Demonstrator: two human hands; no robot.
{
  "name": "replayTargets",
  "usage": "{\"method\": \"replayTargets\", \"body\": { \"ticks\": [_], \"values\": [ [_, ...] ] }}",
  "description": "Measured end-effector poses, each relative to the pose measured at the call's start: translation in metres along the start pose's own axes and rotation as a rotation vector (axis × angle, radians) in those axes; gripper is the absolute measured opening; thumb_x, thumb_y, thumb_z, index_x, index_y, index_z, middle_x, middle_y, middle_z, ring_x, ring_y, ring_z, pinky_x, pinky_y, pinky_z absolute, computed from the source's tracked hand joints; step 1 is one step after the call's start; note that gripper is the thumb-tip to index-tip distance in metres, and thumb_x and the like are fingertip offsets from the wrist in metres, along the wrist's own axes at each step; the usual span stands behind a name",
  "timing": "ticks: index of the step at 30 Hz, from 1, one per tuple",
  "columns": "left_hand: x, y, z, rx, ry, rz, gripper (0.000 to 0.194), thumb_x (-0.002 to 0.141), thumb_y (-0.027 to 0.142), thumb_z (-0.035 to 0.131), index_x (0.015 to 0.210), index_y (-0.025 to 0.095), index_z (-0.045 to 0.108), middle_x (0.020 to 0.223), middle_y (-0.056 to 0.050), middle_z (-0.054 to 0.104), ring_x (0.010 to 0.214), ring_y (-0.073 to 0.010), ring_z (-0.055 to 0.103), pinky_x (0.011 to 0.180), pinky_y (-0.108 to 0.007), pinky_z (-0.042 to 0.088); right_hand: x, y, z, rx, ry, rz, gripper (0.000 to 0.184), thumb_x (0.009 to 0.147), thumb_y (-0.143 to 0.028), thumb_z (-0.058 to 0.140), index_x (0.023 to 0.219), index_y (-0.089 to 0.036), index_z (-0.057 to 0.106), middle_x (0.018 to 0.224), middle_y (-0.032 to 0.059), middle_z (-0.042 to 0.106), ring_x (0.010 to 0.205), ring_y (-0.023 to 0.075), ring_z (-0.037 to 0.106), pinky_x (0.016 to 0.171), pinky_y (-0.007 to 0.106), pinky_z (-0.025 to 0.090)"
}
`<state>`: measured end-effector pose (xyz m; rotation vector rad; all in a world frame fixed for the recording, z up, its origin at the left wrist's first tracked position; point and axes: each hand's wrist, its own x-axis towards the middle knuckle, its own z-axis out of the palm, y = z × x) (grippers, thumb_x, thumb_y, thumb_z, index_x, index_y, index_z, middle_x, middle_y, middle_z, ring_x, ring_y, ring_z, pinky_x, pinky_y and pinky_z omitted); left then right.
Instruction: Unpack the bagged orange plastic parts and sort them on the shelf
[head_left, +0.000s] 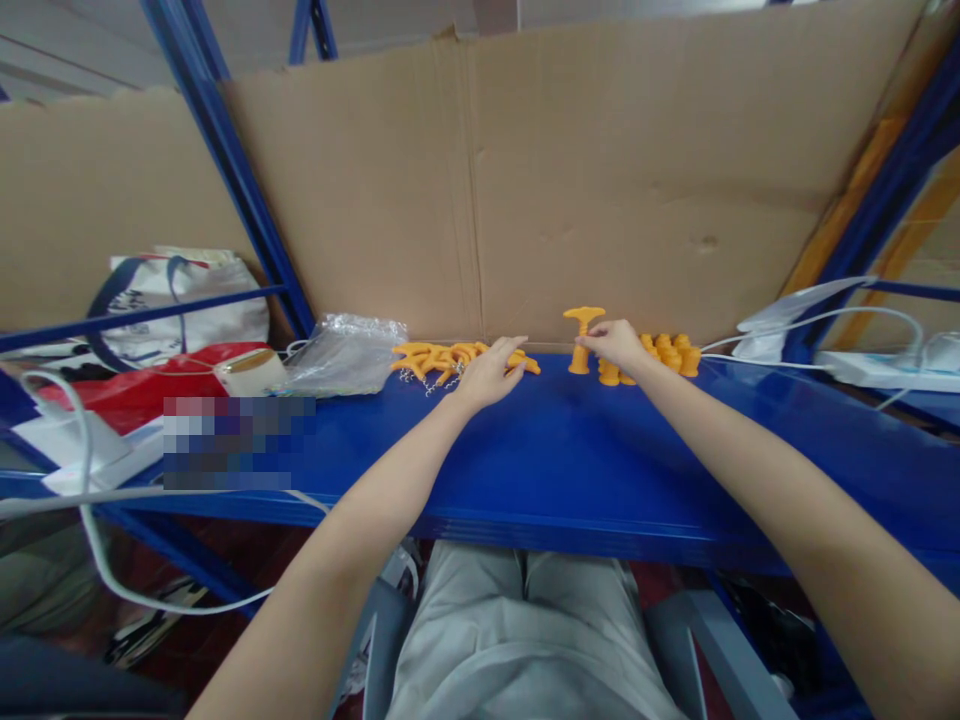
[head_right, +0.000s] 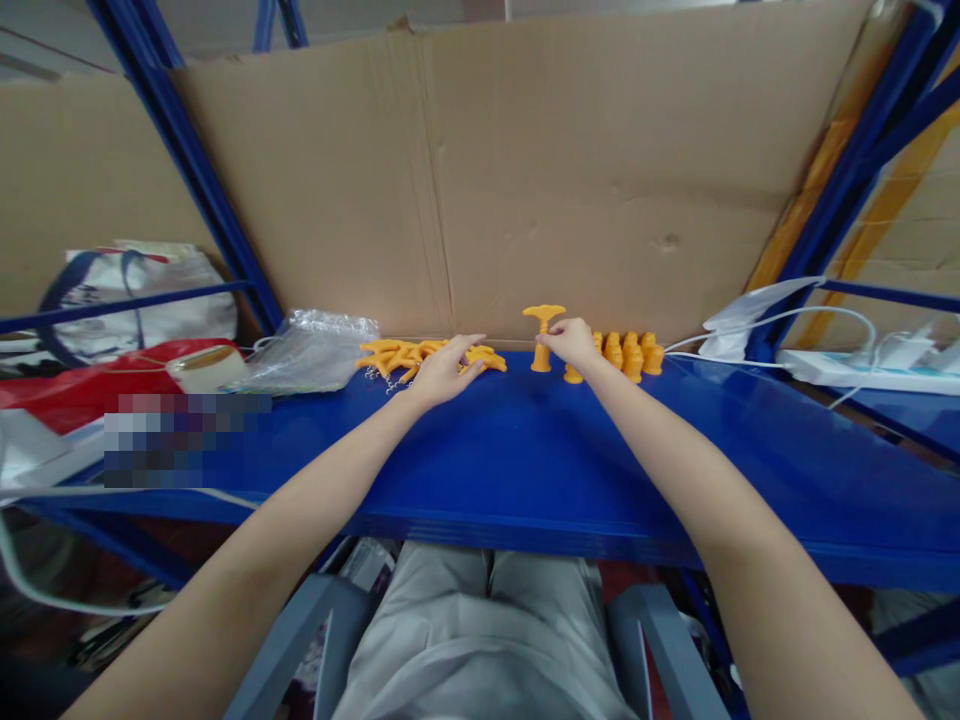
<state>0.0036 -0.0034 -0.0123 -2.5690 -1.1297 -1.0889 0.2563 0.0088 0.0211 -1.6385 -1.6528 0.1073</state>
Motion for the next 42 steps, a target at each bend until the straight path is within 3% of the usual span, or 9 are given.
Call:
{"method": "replayTargets", "body": {
  "ticks": [3, 7, 14, 28, 37, 42],
  "values": [
    [0.000, 0.001, 0.001, -0.003, -0.005, -0.005, 0.042, 0.093, 0.023, 0.056, 0.135, 0.019, 0.058, 0.129, -0.010, 0.066, 0.109, -0.0213, 0.068, 0.095, -0.035, 0.055, 0.020, 0.001, -0.002, 0.016, 0.016, 0.151, 0.016, 0.080, -0.026, 0.070, 0.066, -0.018, 0.068, 0.062, 0.0030, 0.066, 0.065, 0.0168, 0.063, 0.063, 0.026, 0.047],
    [-0.001, 0.002, 0.001, -0.018, -0.013, 0.000, 0.039, 0.094, 0.022, 0.055, 0.133, 0.019, 0.060, 0.128, -0.009, 0.067, 0.113, -0.0208, 0.067, 0.098, -0.035, 0.054, 0.039, -0.001, 0.001, -0.068, 0.017, 0.223, 0.014, 0.081, -0.025, 0.069, 0.070, -0.017, 0.072, 0.070, 0.0051, 0.069, 0.074, 0.0183, 0.067, 0.071, 0.027, 0.051],
    [-0.001, 0.000, 0.000, -0.040, -0.007, 0.014, 0.037, 0.093, 0.020, 0.056, 0.130, 0.019, 0.062, 0.129, -0.009, 0.068, 0.122, -0.0229, 0.064, 0.105, -0.038, 0.051, 0.057, 0.009, 0.010, -0.245, 0.046, 0.253, 0.026, 0.083, -0.032, 0.069, 0.103, -0.017, 0.076, 0.099, 0.0123, 0.074, 0.099, 0.0264, 0.068, 0.085, 0.036, 0.053],
    [0.001, 0.000, 0.003, -0.035, -0.034, 0.009, 0.035, 0.093, 0.019, 0.057, 0.128, 0.017, 0.062, 0.130, -0.010, 0.068, 0.115, -0.0212, 0.066, 0.103, -0.037, 0.051, 0.058, 0.031, 0.009, -0.269, 0.115, 0.398, 0.030, 0.085, -0.037, 0.071, 0.109, -0.021, 0.078, 0.120, 0.0136, 0.072, 0.118, 0.0304, 0.064, 0.103, 0.046, 0.046],
    [-0.001, 0.002, 0.001, -0.054, -0.054, 0.004, 0.036, 0.093, 0.019, 0.056, 0.129, 0.016, 0.062, 0.130, -0.011, 0.068, 0.112, -0.0205, 0.067, 0.102, -0.037, 0.053, 0.067, 0.039, 0.019, -0.306, 0.065, 0.400, 0.032, 0.083, -0.041, 0.072, 0.105, -0.019, 0.076, 0.118, 0.0154, 0.072, 0.116, 0.0312, 0.065, 0.098, 0.046, 0.048],
    [0.000, 0.001, 0.002, -0.061, -0.039, 0.022, 0.036, 0.092, 0.019, 0.056, 0.128, 0.019, 0.063, 0.130, -0.009, 0.069, 0.111, -0.0199, 0.067, 0.102, -0.038, 0.053, 0.070, 0.040, 0.022, -0.357, 0.070, 0.388, 0.042, 0.081, -0.041, 0.072, 0.114, -0.015, 0.072, 0.123, 0.0188, 0.070, 0.118, 0.0323, 0.063, 0.098, 0.046, 0.046]
  ]
}}
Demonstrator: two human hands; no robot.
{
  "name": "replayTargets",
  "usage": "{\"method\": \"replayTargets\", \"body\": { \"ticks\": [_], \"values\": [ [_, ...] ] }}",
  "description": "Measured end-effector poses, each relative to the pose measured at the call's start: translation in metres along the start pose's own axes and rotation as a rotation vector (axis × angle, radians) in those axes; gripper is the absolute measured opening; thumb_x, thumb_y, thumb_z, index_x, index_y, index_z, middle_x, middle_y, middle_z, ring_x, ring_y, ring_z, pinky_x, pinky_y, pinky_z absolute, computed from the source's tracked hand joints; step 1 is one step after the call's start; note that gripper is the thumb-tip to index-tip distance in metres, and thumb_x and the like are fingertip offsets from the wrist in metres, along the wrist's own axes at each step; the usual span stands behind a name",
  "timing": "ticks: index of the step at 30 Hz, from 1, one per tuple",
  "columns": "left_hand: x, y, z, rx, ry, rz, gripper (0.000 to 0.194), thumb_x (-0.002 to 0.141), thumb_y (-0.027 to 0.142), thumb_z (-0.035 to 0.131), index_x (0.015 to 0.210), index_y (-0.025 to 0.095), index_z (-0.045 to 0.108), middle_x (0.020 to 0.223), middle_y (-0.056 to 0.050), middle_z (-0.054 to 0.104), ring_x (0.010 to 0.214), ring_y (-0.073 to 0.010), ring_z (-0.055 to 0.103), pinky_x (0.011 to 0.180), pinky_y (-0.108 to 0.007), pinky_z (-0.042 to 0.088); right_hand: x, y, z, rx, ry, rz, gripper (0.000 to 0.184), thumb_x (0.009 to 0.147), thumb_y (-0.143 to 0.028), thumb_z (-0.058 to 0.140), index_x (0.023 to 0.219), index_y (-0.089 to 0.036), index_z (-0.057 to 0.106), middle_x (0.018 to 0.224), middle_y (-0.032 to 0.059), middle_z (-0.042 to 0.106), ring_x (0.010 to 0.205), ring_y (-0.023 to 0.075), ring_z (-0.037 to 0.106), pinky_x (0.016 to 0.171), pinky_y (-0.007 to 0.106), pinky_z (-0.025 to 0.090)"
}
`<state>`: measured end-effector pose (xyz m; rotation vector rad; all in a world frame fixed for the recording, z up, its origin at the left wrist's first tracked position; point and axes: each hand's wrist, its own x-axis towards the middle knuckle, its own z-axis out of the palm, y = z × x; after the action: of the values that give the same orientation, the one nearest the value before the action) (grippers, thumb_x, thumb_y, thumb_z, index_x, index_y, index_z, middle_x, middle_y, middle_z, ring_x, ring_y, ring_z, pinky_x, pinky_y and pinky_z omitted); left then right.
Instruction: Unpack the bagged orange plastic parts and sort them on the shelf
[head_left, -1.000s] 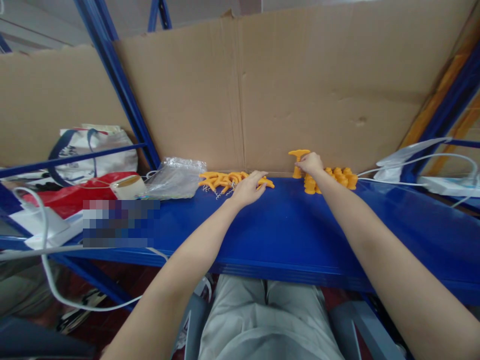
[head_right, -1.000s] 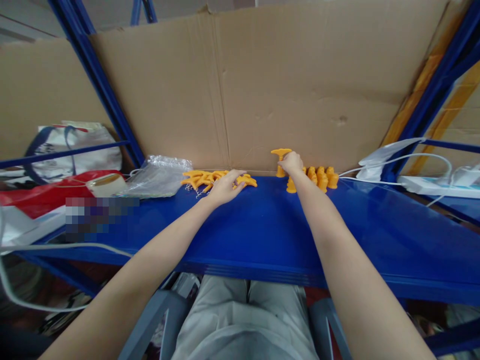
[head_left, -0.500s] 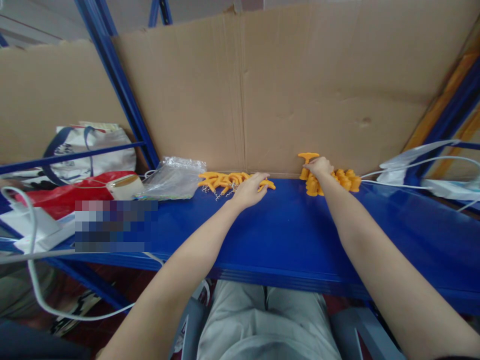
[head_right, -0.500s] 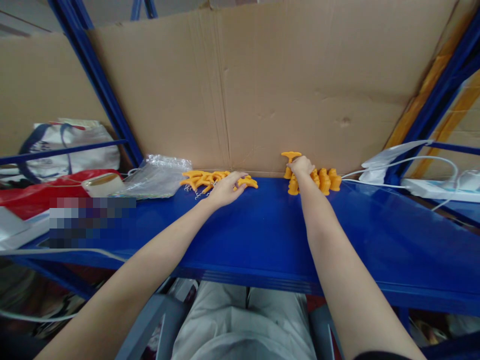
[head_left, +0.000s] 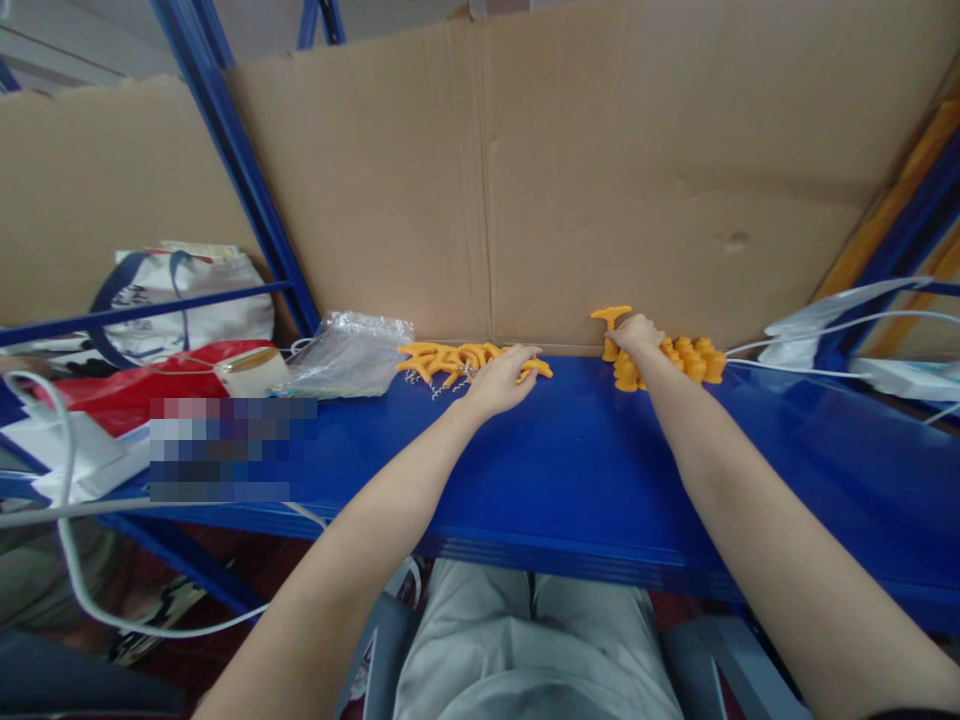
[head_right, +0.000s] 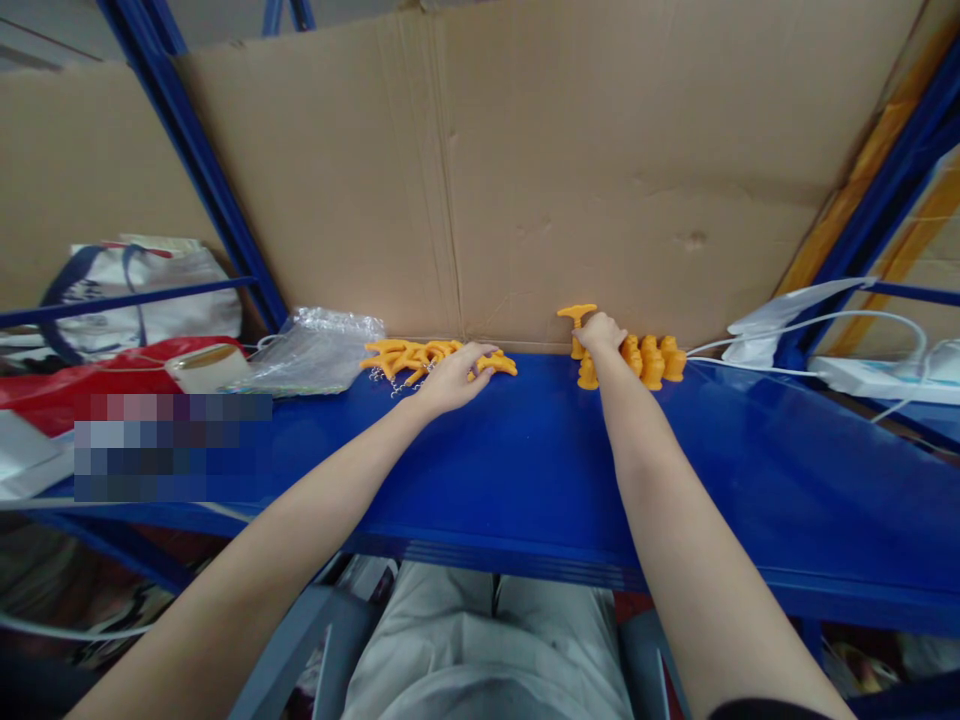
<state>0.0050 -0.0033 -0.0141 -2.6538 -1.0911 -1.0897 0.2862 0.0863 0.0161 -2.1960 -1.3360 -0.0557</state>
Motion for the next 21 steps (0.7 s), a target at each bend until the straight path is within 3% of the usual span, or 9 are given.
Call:
{"method": "replayTargets", "body": {
  "ticks": [10, 17, 21],
  "values": [
    [0.000, 0.000, 0.002, 0.021, -0.008, -0.003, 0.036, 0.092, 0.019, 0.057, 0.127, 0.018, 0.063, 0.128, -0.010, 0.070, 0.110, -0.0209, 0.068, 0.099, -0.038, 0.054, -0.016, -0.007, -0.007, -0.108, -0.065, -0.214, 0.030, 0.088, -0.036, 0.063, 0.110, -0.019, 0.076, 0.121, 0.0150, 0.072, 0.119, 0.0319, 0.063, 0.100, 0.046, 0.044],
    [0.000, -0.001, 0.003, 0.032, -0.012, -0.005, 0.036, 0.092, 0.020, 0.057, 0.128, 0.018, 0.062, 0.128, -0.010, 0.070, 0.110, -0.0206, 0.067, 0.100, -0.037, 0.053, -0.018, -0.025, -0.009, -0.148, -0.031, -0.263, 0.040, 0.085, -0.035, 0.061, 0.119, -0.015, 0.072, 0.116, 0.0177, 0.072, 0.114, 0.0316, 0.066, 0.093, 0.041, 0.049],
    [0.001, 0.001, 0.002, 0.035, -0.015, -0.018, 0.036, 0.092, 0.020, 0.057, 0.128, 0.015, 0.063, 0.127, -0.011, 0.069, 0.111, -0.0212, 0.067, 0.101, -0.036, 0.052, -0.019, -0.033, -0.011, -0.176, -0.236, -0.250, 0.033, 0.080, -0.035, 0.069, 0.107, -0.018, 0.076, 0.101, 0.0155, 0.076, 0.100, 0.0316, 0.070, 0.079, 0.038, 0.053]
  ]
}}
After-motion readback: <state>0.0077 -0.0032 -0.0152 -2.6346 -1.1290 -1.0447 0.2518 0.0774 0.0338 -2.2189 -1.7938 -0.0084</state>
